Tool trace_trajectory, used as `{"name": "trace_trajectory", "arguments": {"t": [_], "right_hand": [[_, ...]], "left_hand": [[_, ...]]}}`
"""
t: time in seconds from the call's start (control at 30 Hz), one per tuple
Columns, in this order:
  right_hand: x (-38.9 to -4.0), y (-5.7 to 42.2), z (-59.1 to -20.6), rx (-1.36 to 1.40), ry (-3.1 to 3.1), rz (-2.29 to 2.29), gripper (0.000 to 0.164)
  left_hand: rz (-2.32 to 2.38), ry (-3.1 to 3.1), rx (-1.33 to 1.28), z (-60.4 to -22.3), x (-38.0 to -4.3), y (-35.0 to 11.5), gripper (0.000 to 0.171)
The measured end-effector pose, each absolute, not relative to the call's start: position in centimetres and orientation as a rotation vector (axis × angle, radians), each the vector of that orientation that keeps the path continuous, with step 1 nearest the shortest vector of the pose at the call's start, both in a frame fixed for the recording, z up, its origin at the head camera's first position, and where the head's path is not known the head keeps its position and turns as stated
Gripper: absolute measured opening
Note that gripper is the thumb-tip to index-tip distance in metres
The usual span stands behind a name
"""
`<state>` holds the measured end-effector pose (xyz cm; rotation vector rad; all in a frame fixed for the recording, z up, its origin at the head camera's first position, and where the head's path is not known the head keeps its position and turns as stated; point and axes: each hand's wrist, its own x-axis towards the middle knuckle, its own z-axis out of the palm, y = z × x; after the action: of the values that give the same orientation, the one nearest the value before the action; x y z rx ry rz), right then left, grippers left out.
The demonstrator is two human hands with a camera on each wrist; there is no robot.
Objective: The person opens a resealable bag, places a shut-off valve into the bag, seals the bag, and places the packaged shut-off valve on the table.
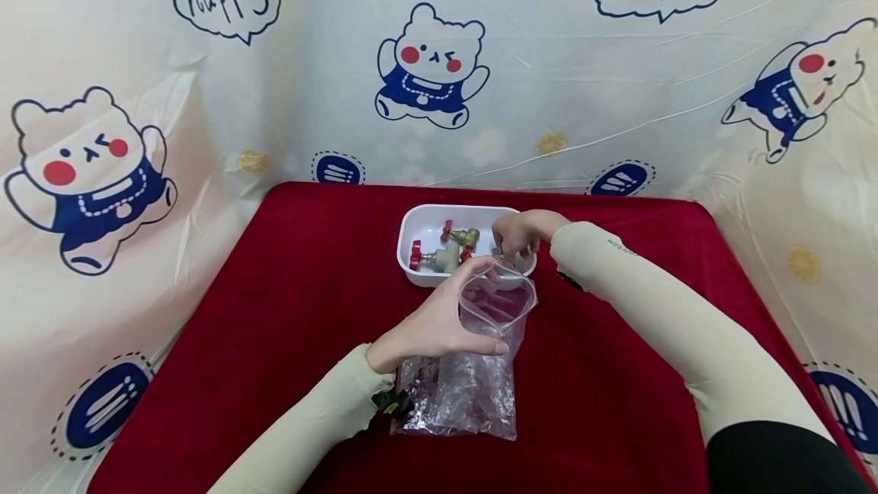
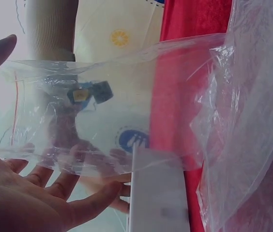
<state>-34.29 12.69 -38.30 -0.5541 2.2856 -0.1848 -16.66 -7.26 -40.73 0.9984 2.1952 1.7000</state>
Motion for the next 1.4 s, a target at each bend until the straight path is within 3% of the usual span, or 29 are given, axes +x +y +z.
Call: {"name": "trace_trajectory", "arguments": {"t": [0.07, 0.13, 0.3, 0.53, 0.67, 0.9, 1.4], "right_hand": [[-34.2, 12.7, -38.5, -0.552, 2.281, -0.207, 0.043], [-34.2, 12.7, -38.6, -0.551, 2.264, -0.216, 0.045], [-34.2, 13.0, -38.6, -0.562, 2.220, -0.233, 0.025], [-34.2, 13.2, -38.3, -0.550, 2.205, -0.303, 0.009], [-34.0, 13.4, -38.5, -0.579, 2.216, -0.306, 0.010], [-33.6, 14.1, -39.0, -0.617, 2.204, -0.343, 0.027], [-33.0, 14.9, -39.7, -0.744, 2.224, -0.633, 0.016]], "left_hand": [[1.704, 2.190, 0.995, -40.8, -16.7, -7.2, 0.101], [1.705, 2.186, 0.997, -40.8, -16.7, -7.2, 0.100], [1.709, 2.170, 0.999, -40.9, -16.7, -7.0, 0.101], [1.700, 2.187, 0.995, -40.8, -16.7, -6.9, 0.105], [1.680, 2.212, 0.986, -40.8, -16.6, -6.9, 0.106], [1.701, 2.200, 0.996, -40.8, -16.6, -6.8, 0.102], [1.746, 2.186, 1.004, -40.5, -16.8, -7.0, 0.099]]}}
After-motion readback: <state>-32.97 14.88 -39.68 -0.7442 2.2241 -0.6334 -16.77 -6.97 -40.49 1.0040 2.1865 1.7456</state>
